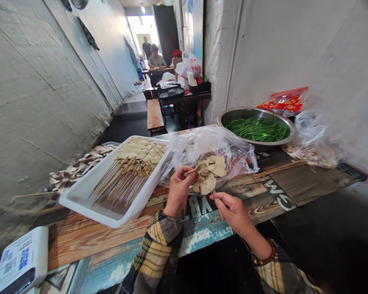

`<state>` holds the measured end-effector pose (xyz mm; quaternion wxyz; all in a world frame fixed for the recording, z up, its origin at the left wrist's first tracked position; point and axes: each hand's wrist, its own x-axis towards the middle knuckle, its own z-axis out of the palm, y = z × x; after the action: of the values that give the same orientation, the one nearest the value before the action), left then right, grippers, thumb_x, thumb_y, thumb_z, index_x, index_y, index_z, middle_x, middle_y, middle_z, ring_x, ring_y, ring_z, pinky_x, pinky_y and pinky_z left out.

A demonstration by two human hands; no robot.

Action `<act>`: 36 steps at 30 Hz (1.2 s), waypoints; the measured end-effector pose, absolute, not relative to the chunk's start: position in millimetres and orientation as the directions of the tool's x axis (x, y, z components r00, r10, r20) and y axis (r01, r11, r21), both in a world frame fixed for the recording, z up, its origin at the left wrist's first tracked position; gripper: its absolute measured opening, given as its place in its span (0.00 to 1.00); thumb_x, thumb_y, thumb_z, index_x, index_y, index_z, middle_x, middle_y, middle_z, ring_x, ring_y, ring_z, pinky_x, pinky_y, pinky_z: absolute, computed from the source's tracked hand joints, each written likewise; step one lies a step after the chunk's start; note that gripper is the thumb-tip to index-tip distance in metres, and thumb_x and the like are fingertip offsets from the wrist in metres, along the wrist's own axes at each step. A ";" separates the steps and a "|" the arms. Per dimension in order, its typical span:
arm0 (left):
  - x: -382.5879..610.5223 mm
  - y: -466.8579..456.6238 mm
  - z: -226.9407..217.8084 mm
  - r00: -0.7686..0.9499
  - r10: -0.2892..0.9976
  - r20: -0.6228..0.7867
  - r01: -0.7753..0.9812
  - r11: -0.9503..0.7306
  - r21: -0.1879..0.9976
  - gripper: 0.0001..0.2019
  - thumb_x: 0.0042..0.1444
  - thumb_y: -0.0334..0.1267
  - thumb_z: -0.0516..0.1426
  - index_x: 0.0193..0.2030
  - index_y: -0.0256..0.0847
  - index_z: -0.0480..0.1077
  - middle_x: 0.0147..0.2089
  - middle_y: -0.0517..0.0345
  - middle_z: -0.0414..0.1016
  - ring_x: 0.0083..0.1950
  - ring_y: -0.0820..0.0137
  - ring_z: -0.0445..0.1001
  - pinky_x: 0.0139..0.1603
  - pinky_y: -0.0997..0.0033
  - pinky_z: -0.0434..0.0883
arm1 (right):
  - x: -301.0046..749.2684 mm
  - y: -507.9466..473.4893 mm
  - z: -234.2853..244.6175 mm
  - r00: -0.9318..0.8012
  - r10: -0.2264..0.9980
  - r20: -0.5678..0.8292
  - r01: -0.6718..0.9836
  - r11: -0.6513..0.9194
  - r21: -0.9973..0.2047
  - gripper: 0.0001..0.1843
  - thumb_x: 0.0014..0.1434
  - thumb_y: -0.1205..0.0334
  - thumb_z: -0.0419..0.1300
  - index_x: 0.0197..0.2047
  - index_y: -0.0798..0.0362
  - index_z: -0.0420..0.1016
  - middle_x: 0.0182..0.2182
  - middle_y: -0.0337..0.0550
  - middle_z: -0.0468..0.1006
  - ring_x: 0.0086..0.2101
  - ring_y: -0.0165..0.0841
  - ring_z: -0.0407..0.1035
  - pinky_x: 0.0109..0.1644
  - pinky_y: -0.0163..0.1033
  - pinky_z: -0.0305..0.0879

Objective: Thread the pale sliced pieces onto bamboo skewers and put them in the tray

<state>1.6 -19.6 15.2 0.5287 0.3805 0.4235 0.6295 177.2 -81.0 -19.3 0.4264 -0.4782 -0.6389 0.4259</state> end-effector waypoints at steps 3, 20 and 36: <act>1.3 -19.4 15.2 -0.139 0.990 0.036 -0.319 -0.079 0.944 0.13 0.42 0.38 0.68 0.33 0.38 0.70 0.30 0.64 0.73 0.30 0.74 0.74 0.34 0.75 0.69 | 177.1 -80.5 -19.5 -0.178 0.974 0.141 0.264 0.185 -0.947 0.16 0.64 0.56 0.53 0.43 0.56 0.78 0.12 0.31 0.64 0.15 0.27 0.61 0.22 0.32 0.56; 8.0 -26.1 24.1 -0.030 0.993 -0.116 -0.454 0.090 0.887 0.16 0.40 0.37 0.68 0.31 0.38 0.66 0.32 0.63 0.72 0.31 0.74 0.74 0.37 0.72 0.73 | 178.5 -80.6 -20.2 -0.178 0.970 0.163 0.276 0.209 -0.938 0.17 0.65 0.56 0.51 0.43 0.58 0.77 0.13 0.31 0.64 0.15 0.27 0.61 0.23 0.31 0.58; 4.8 -25.9 21.1 -0.049 0.982 -0.182 -0.529 0.129 0.839 0.16 0.37 0.39 0.70 0.30 0.35 0.71 0.31 0.58 0.75 0.29 0.72 0.74 0.34 0.71 0.73 | 177.8 -82.1 -22.0 -0.164 0.972 0.171 0.264 0.210 -0.941 0.18 0.63 0.56 0.54 0.42 0.58 0.79 0.13 0.32 0.64 0.14 0.26 0.60 0.21 0.31 0.56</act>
<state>4.8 -25.9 21.1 0.6311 0.2778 0.4077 0.5986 177.8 -82.1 -22.0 0.4345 -0.4787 -0.6452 0.4071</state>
